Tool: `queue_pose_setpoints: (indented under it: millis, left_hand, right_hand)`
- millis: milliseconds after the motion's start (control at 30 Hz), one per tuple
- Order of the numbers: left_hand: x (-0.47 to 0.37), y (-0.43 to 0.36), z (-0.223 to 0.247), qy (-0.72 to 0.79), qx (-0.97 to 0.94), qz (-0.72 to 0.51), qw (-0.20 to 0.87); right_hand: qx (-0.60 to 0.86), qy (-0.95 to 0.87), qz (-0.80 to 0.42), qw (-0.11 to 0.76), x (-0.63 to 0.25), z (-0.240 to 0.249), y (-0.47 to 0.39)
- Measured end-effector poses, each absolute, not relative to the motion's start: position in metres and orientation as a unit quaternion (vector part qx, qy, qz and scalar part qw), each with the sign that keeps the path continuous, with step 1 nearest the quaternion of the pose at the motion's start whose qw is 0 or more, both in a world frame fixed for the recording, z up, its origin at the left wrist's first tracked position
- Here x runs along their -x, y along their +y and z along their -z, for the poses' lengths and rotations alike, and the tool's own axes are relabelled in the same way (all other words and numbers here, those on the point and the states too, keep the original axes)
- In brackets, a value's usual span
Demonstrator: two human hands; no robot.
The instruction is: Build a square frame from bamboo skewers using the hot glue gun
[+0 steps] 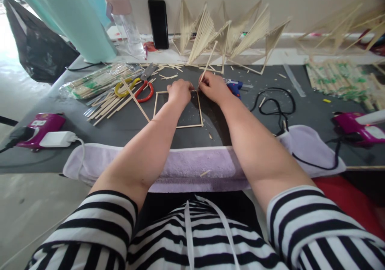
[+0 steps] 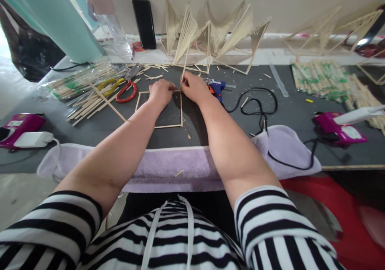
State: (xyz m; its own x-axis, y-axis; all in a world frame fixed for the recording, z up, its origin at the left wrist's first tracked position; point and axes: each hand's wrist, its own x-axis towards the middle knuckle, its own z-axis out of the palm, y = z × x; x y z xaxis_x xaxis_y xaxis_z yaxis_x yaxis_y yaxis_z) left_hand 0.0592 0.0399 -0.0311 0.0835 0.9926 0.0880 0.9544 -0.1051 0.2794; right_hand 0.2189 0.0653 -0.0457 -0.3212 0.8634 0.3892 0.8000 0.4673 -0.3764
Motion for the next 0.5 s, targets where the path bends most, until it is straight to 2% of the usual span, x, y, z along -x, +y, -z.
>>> queue_pose_setpoints:
  millis: [267,500]
  left_hand:
    - [-0.0592,0.0382,0.0299,0.663,-0.732,-0.132,0.081]
    - [-0.0592,0.0368,0.0290,0.665,-0.732,-0.128,0.074]
  right_hand:
    - [0.527,-0.807,-0.071,0.257,-0.2174,0.0433,0.0627]
    - [0.514,-0.807,-0.064,0.284,-0.2201,0.0488,0.0682]
